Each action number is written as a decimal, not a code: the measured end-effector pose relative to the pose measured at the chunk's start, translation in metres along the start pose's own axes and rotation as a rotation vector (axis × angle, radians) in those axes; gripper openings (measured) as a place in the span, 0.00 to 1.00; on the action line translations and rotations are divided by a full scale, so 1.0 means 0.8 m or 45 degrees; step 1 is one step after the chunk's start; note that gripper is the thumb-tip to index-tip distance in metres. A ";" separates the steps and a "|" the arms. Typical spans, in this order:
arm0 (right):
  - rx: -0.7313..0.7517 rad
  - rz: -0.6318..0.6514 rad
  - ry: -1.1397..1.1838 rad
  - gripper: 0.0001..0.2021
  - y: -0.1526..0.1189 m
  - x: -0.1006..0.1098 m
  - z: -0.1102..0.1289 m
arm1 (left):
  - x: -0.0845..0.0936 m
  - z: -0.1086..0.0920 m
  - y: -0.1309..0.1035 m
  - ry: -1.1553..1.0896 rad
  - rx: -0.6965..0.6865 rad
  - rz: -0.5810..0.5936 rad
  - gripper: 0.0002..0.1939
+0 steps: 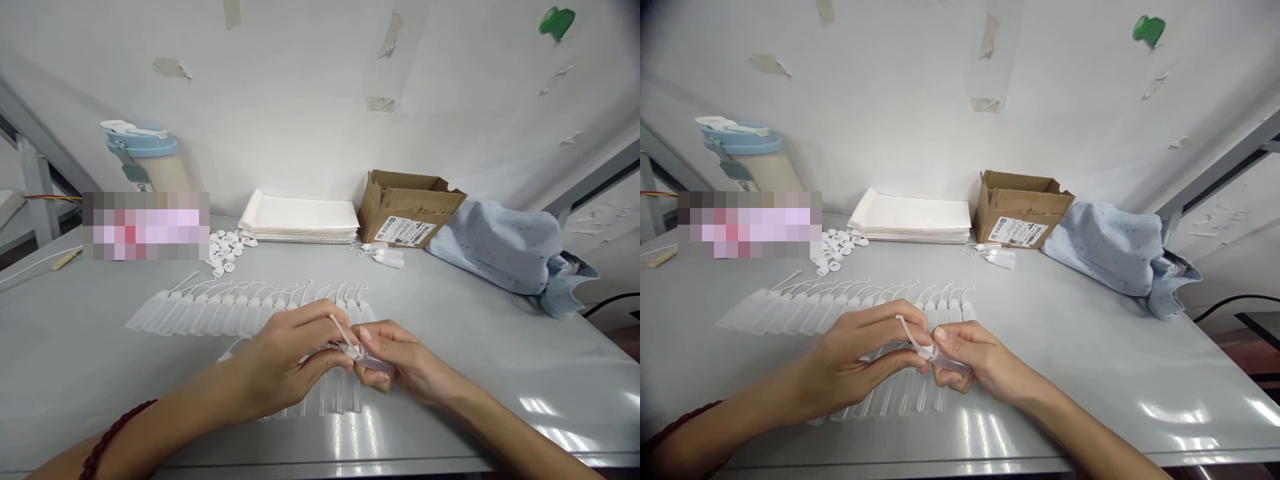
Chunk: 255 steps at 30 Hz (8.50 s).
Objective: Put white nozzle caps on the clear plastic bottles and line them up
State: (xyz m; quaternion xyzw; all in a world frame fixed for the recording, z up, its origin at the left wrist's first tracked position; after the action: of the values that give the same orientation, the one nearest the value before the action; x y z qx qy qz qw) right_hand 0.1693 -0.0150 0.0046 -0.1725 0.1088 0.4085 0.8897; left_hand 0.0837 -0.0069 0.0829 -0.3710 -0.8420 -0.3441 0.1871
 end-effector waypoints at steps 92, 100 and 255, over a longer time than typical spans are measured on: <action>0.117 -0.230 -0.321 0.20 -0.009 0.029 0.023 | 0.008 0.008 -0.001 0.305 0.033 -0.056 0.09; 0.257 -1.154 -0.994 0.19 -0.060 0.159 0.080 | 0.090 0.068 -0.025 0.535 0.700 -0.389 0.14; 0.433 -0.630 -1.290 0.07 -0.035 0.013 0.063 | 0.001 0.036 -0.003 0.107 0.343 -0.057 0.02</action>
State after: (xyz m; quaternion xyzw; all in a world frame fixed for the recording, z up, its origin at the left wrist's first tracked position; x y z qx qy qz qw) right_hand 0.1999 -0.0049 0.0537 0.1690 -0.3095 0.1972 0.9148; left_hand 0.0794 0.0128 0.0622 -0.3089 -0.8801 -0.2473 0.2623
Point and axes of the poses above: each hand's wrist, its own y-axis towards the middle knuckle, its own x-axis out of the back of the hand, z = x × y, the point moved 9 cm from there along y, towards the middle knuckle, and after that the axes turned 9 degrees about z, right-handed, at the moved point
